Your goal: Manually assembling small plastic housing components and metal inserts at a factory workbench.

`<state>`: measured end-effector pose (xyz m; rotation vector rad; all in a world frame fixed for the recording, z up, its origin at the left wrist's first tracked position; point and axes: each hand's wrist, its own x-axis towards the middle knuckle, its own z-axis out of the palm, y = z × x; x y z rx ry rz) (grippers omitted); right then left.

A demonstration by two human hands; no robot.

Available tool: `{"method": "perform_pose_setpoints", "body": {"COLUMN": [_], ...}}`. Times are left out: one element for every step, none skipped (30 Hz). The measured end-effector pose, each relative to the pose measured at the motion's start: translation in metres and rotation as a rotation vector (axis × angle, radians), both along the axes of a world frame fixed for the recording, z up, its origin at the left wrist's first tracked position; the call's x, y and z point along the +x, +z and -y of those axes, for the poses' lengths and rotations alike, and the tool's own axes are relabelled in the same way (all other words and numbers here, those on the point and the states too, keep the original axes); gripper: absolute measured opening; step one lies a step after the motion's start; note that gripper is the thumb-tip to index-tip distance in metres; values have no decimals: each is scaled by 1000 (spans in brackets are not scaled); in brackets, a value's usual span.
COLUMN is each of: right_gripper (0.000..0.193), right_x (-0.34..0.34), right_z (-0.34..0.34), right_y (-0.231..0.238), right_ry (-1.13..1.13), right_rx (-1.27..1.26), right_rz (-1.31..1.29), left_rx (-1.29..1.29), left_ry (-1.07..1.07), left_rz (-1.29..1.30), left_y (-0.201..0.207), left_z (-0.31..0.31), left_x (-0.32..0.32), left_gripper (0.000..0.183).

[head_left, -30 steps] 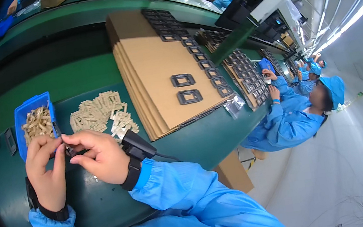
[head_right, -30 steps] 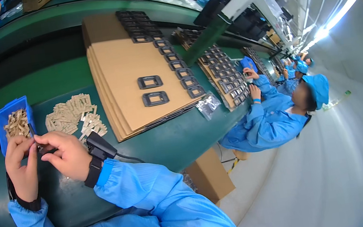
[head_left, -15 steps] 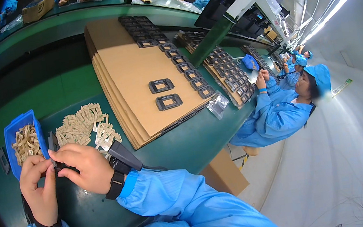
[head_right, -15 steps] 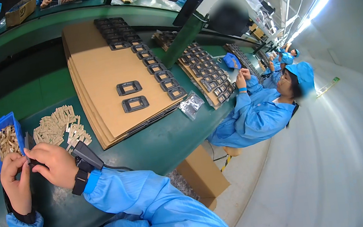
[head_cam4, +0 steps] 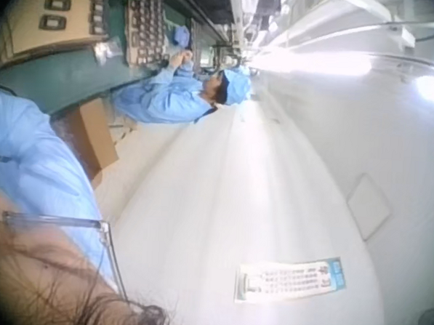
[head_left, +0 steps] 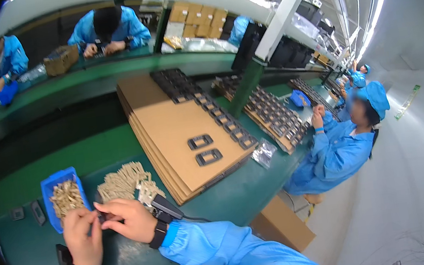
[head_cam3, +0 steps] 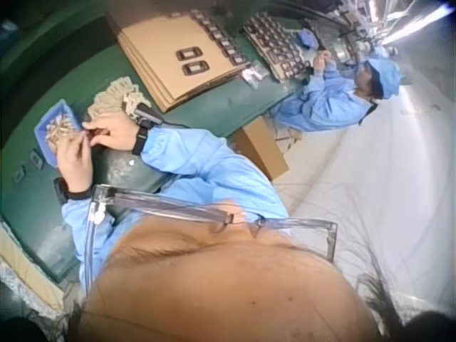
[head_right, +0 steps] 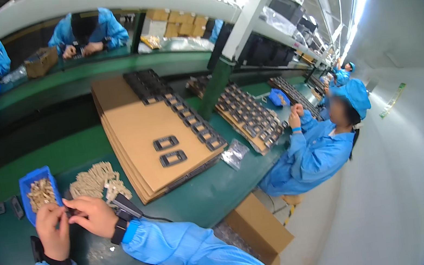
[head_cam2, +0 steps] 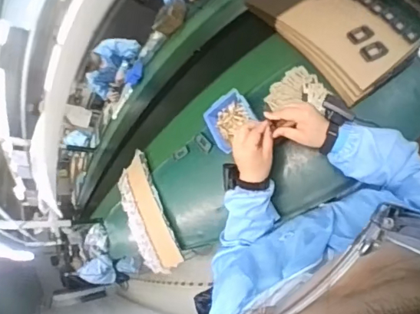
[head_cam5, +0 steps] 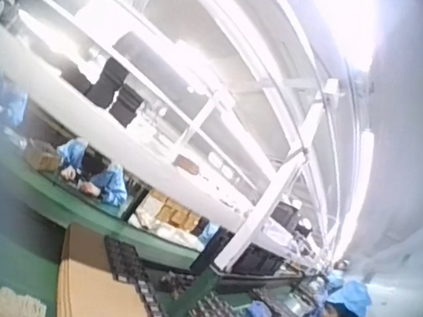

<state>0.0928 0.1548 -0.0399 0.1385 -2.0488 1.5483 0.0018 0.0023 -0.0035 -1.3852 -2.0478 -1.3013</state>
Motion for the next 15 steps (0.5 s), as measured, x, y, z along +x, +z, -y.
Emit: {"method": "perform_pose_setpoints", "body": {"right_gripper": [52, 52, 51, 49, 48, 48, 49, 49, 50, 49, 48, 47, 47, 47, 46], "right_x": [0, -1, 0, 0, -1, 0, 0, 0, 1, 1, -1, -2, -5, -6, -5], "right_z": [0, -1, -3, -5, -3, -3, -4, -4, -6, -7, -7, -5, -6, -6, -6], "right_y": [-1, -1, 0, 0, -2, -2, -2, -1, 2, 1, 1, -1, -3, -3, 1], "right_ry": [4, 16, 27, 53, 69, 80, 76, 75, 59, 40, 11, -22, -53, -78, -99], "right_rx": [1, 4, 13, -10, -31, -53, -41, -31, 1, 18, 94, 165, 233, 298, 353], "right_rz": [0, 1, 24, 20, 25, 34, 30, 34, 20, -6, -31, -58, -88, -114, -139], "left_rx": [7, 13, 11, 7, 36, 38, 49, 60, 46, 32, 24, 25, 19, 10, 5], "left_ry": [6, 20, 23, 28, 29, -3, -44, -81, -126, -171, -200, -193, -208, -218, -229], "left_rz": [-40, -78, -83, -88, -68, 1, 47, 100, 186, 273, 279, 294, 231, 175, 228], "left_y": [3, 4, 3, 2, 0, 0, -2, -4, -1, 3, -1, -2, 0, -1, -3], "left_z": [0, 1, 2, 2, 4, 4, 3, 4, 3, 3, 5, 9, 10, 13, 12], "left_x": [3, 3, 3, 1, 0, -3, -7, -11, -12, -13, -17, -15, -17, -19, -19], "left_gripper": [21, 21, 22, 22, 21, 18, 16, 15, 13, 12, 11, 12, 12, 13, 13]}}
